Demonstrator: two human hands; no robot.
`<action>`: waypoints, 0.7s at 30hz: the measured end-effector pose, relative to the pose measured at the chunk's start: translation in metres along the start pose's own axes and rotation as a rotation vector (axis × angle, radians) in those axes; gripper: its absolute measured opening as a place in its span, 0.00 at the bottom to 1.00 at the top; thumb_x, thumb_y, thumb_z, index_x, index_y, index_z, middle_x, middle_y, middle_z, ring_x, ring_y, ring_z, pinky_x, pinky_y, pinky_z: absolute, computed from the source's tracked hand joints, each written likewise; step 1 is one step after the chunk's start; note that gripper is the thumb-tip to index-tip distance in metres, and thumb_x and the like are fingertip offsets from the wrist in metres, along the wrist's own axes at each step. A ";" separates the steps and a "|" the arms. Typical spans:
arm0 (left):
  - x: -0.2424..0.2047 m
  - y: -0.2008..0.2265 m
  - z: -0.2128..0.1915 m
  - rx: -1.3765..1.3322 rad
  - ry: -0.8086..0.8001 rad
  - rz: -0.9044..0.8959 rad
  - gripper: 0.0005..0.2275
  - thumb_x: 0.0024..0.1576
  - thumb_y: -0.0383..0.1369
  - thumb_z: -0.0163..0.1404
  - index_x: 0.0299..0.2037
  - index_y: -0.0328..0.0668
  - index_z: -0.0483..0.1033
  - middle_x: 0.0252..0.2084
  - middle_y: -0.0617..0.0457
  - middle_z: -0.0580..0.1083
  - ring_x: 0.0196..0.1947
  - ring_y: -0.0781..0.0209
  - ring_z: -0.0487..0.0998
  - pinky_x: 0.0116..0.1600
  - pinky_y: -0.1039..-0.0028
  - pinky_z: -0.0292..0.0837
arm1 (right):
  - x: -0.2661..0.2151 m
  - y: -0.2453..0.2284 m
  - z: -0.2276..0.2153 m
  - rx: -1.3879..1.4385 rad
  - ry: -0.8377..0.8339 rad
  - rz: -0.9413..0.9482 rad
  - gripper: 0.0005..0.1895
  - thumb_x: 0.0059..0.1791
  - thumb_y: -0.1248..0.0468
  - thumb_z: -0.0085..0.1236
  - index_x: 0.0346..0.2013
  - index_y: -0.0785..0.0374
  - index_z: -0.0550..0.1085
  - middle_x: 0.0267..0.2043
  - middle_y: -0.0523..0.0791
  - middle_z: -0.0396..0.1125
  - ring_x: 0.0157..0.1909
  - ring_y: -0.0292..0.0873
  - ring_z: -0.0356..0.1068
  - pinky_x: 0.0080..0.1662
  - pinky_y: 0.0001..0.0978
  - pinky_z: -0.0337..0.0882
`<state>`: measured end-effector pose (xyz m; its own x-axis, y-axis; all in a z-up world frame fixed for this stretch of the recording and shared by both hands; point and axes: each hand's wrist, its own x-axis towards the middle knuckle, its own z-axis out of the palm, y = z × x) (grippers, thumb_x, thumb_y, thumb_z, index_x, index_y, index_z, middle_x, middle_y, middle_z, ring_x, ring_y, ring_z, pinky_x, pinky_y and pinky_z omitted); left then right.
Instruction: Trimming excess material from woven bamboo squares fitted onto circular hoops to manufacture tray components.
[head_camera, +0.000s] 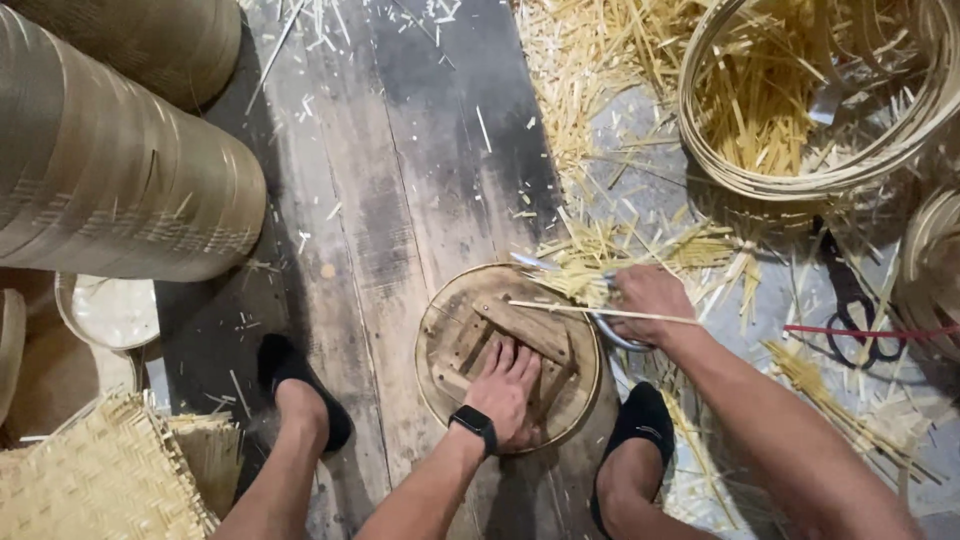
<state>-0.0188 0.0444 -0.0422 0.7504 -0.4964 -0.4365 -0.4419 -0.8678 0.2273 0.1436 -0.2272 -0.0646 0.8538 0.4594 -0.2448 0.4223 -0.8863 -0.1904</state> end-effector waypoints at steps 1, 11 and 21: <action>-0.001 -0.004 -0.003 0.000 0.004 0.003 0.33 0.54 0.37 0.48 0.70 0.30 0.57 0.73 0.36 0.57 0.73 0.34 0.52 0.75 0.50 0.37 | -0.007 0.018 0.010 -0.004 0.002 0.003 0.18 0.40 0.51 0.58 0.35 0.61 0.74 0.35 0.50 0.70 0.39 0.51 0.73 0.42 0.44 0.76; -0.008 -0.012 -0.016 0.018 -0.164 0.114 0.36 0.51 0.39 0.52 0.72 0.40 0.56 0.75 0.44 0.55 0.74 0.44 0.52 0.76 0.49 0.34 | 0.002 0.005 -0.020 0.029 -0.067 -0.021 0.28 0.37 0.46 0.65 0.41 0.64 0.75 0.41 0.53 0.69 0.44 0.54 0.72 0.45 0.47 0.74; 0.002 -0.017 -0.096 -0.541 -0.086 -0.096 0.26 0.49 0.45 0.58 0.57 0.45 0.76 0.61 0.44 0.73 0.62 0.48 0.70 0.66 0.60 0.61 | -0.018 0.070 0.000 0.177 -0.140 0.397 0.18 0.40 0.51 0.65 0.38 0.58 0.79 0.37 0.55 0.73 0.41 0.58 0.74 0.46 0.49 0.74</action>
<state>0.0375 0.0562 0.0361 0.7217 -0.4307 -0.5419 -0.0407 -0.8079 0.5880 0.1578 -0.2972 -0.0731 0.8846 0.1007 -0.4554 0.0019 -0.9772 -0.2125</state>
